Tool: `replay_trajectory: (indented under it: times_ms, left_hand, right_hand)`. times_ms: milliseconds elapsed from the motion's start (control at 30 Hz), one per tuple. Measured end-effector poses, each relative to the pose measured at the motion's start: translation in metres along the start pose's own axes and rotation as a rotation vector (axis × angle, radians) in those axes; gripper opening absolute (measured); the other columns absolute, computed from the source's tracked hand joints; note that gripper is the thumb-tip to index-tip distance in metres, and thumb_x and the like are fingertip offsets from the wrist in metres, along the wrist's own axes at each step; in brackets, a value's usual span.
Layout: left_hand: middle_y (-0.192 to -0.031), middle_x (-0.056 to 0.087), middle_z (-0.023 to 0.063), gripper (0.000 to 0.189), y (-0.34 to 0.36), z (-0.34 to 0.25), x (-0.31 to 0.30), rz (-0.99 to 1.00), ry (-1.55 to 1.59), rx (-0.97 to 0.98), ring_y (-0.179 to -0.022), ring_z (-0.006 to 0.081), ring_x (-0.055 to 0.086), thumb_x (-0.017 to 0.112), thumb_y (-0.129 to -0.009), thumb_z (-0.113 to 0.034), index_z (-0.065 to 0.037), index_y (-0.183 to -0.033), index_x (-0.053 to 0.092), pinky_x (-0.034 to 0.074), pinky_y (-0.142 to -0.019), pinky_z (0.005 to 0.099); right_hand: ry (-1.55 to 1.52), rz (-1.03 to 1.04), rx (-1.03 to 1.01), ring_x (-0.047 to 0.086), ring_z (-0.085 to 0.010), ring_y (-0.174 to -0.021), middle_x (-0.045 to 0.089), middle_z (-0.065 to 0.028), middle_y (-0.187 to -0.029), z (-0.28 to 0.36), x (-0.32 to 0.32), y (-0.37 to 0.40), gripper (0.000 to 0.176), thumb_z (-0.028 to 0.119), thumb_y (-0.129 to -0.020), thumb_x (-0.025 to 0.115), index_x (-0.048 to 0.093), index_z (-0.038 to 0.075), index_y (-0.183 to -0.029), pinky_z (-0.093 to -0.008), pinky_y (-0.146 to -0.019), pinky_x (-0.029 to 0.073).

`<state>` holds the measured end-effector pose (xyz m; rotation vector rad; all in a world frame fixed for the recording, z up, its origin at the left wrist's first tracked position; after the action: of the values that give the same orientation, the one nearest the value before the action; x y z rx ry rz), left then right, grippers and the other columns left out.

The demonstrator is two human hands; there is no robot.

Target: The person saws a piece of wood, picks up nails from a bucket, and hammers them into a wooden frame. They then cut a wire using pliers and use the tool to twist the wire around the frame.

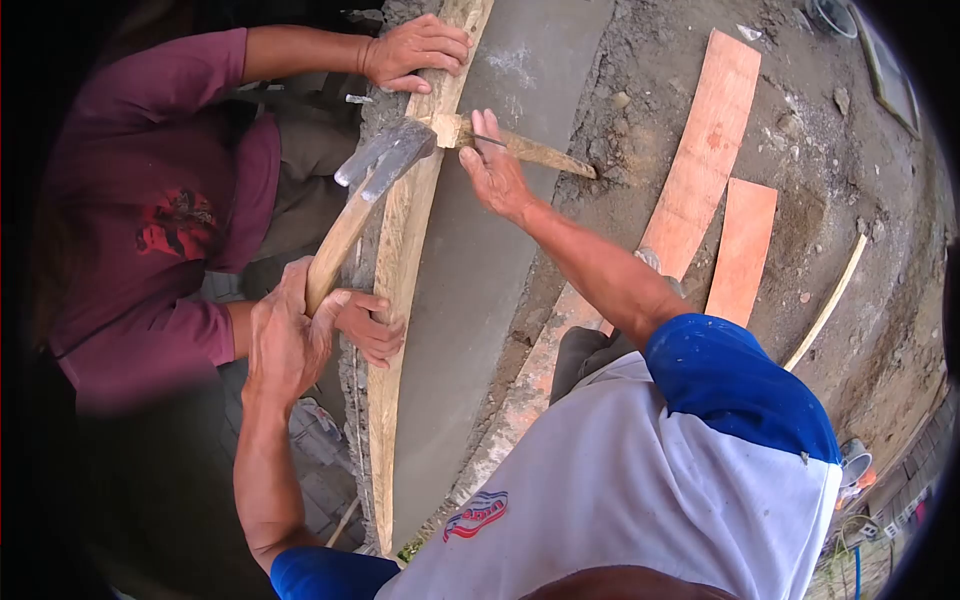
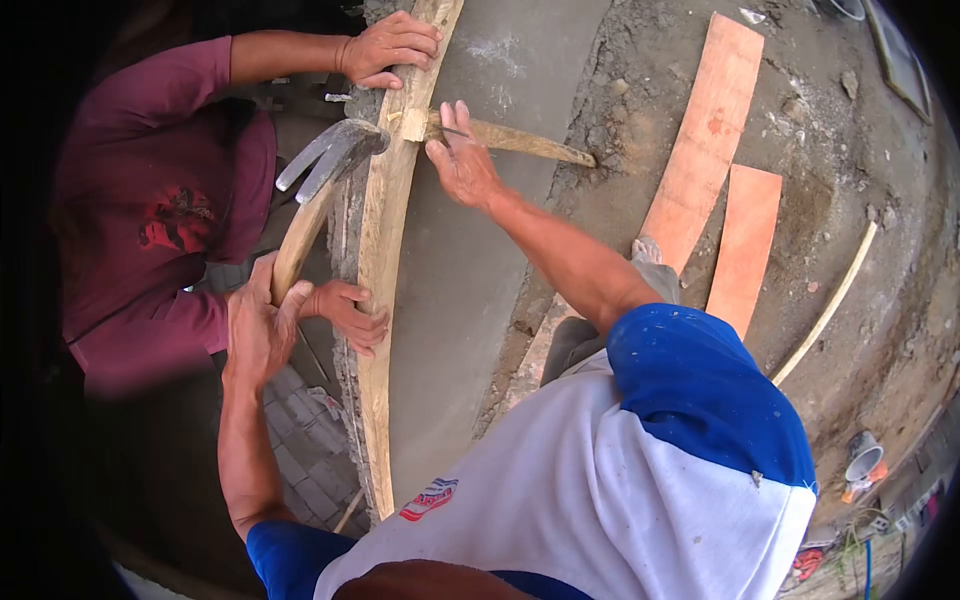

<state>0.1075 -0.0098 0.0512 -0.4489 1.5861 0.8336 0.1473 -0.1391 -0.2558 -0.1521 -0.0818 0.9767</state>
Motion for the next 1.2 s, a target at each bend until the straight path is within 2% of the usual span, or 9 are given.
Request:
replay_trajectory:
  times_ms: [233, 267, 367, 567, 700, 800, 900, 1067, 1200]
  left_hand:
    - [-0.076, 0.057, 0.0214, 0.035, -0.054, -0.025, -0.025, 0.147, -0.168, 0.236, -0.071, 0.0422, 0.060, 0.063, -0.090, -0.016, -0.001, -0.118, 0.049, 0.045, -0.062, 0.0431]
    - [-0.076, 0.057, 0.0217, 0.035, -0.060, -0.037, -0.023, 0.190, -0.197, 0.273, -0.071, 0.0425, 0.060, 0.063, -0.090, -0.016, 0.000, -0.118, 0.049, 0.045, -0.062, 0.0435]
    - [-0.075, 0.057, 0.0246, 0.031, -0.076, -0.071, -0.008, 0.219, -0.355, 0.494, -0.073, 0.0443, 0.059, 0.064, -0.088, -0.013, 0.001, -0.111, 0.048, 0.044, -0.062, 0.0467]
    - [-0.073, 0.059, 0.0249, 0.027, -0.074, -0.112, 0.020, 0.234, -0.729, 0.682, -0.074, 0.0441, 0.060, 0.063, -0.088, -0.016, 0.001, -0.101, 0.046, 0.044, -0.063, 0.0507]
    - [-0.075, 0.061, 0.0232, 0.029, -0.057, -0.129, 0.015, 0.237, -0.734, 0.774, -0.073, 0.0425, 0.062, 0.064, -0.089, -0.017, 0.001, -0.105, 0.048, 0.047, -0.064, 0.0473]
    - [-0.076, 0.062, 0.0201, 0.036, -0.026, -0.172, -0.007, 0.106, -0.432, 0.953, -0.076, 0.0436, 0.062, 0.066, -0.087, -0.016, -0.001, -0.114, 0.047, 0.049, -0.064, 0.0468]
    - [-0.078, 0.063, 0.0215, 0.038, -0.011, -0.202, -0.015, 0.037, -0.186, 1.028, -0.074, 0.0439, 0.063, 0.065, -0.087, -0.016, -0.001, -0.116, 0.047, 0.049, -0.063, 0.0488]
    - [-0.084, 0.066, 0.0224, 0.034, -0.078, -0.152, 0.037, 0.258, -1.082, 0.774, -0.081, 0.0393, 0.066, 0.063, -0.086, -0.015, -0.002, -0.111, 0.045, 0.051, -0.069, 0.0493]
    - [-0.084, 0.066, 0.0204, 0.031, -0.083, -0.167, 0.027, 0.190, -0.943, 0.891, -0.081, 0.0389, 0.065, 0.063, -0.087, -0.018, -0.005, -0.111, 0.047, 0.050, -0.071, 0.0499]
  right_hand:
    - [-0.067, -0.196, 0.298, 0.045, -0.0432, -0.125, 0.031, -0.0244, -0.150, 0.005, 0.004, -0.006, 0.054, 0.042, -0.098, 0.028, 0.047, 0.014, -0.140, -0.0455, -0.103, 0.038]
    - [-0.004, -0.224, 0.339, 0.054, -0.0423, -0.115, 0.047, -0.0265, -0.138, 0.008, 0.001, -0.008, 0.051, 0.040, -0.097, 0.033, 0.057, 0.009, -0.130, -0.0466, -0.098, 0.042]
    - [0.130, 0.080, 0.459, 0.060, -0.0424, -0.104, 0.061, -0.0271, -0.116, 0.010, -0.001, -0.012, 0.049, 0.040, -0.094, 0.038, 0.065, 0.004, -0.114, -0.0478, -0.091, 0.046]
    - [-0.126, -0.259, 0.217, 0.065, -0.0414, -0.090, 0.067, -0.0259, -0.092, -0.001, -0.014, 0.005, 0.049, 0.041, -0.083, 0.060, 0.067, -0.002, -0.105, -0.0473, -0.080, 0.050]
    - [-0.008, -0.420, 0.016, 0.049, -0.0369, -0.125, 0.048, -0.0211, -0.139, -0.058, 0.008, 0.021, 0.059, 0.033, -0.090, 0.060, 0.043, 0.009, -0.141, -0.0418, -0.105, 0.039]
    - [0.047, -0.190, 0.174, 0.039, -0.0347, -0.134, 0.026, -0.0115, -0.155, -0.057, 0.008, 0.018, 0.062, 0.032, -0.095, 0.055, 0.028, 0.016, -0.149, -0.0411, -0.112, 0.033]
    - [0.062, -0.256, 0.179, 0.039, -0.0347, -0.134, 0.028, -0.0098, -0.155, -0.062, 0.016, 0.015, 0.060, 0.032, -0.096, 0.054, 0.031, 0.015, -0.148, -0.0423, -0.111, 0.033]
    - [0.102, -0.290, 0.166, 0.039, -0.0346, -0.134, 0.030, -0.0110, -0.154, -0.064, 0.010, 0.012, 0.059, 0.031, -0.096, 0.054, 0.031, 0.015, -0.148, -0.0427, -0.111, 0.034]
    - [0.062, -0.285, 0.172, 0.039, -0.0349, -0.134, 0.031, -0.0125, -0.153, -0.062, 0.016, 0.017, 0.058, 0.029, -0.096, 0.054, 0.032, 0.015, -0.148, -0.0428, -0.111, 0.034]
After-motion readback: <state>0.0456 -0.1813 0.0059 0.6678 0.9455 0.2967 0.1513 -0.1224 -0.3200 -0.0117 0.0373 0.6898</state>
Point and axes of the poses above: each hand's wrist, its own y-axis away from the middle knuckle, its own x-axis out of the palm, z = x × y, the point moved 7 cm from there along -y, towards the middle knuckle
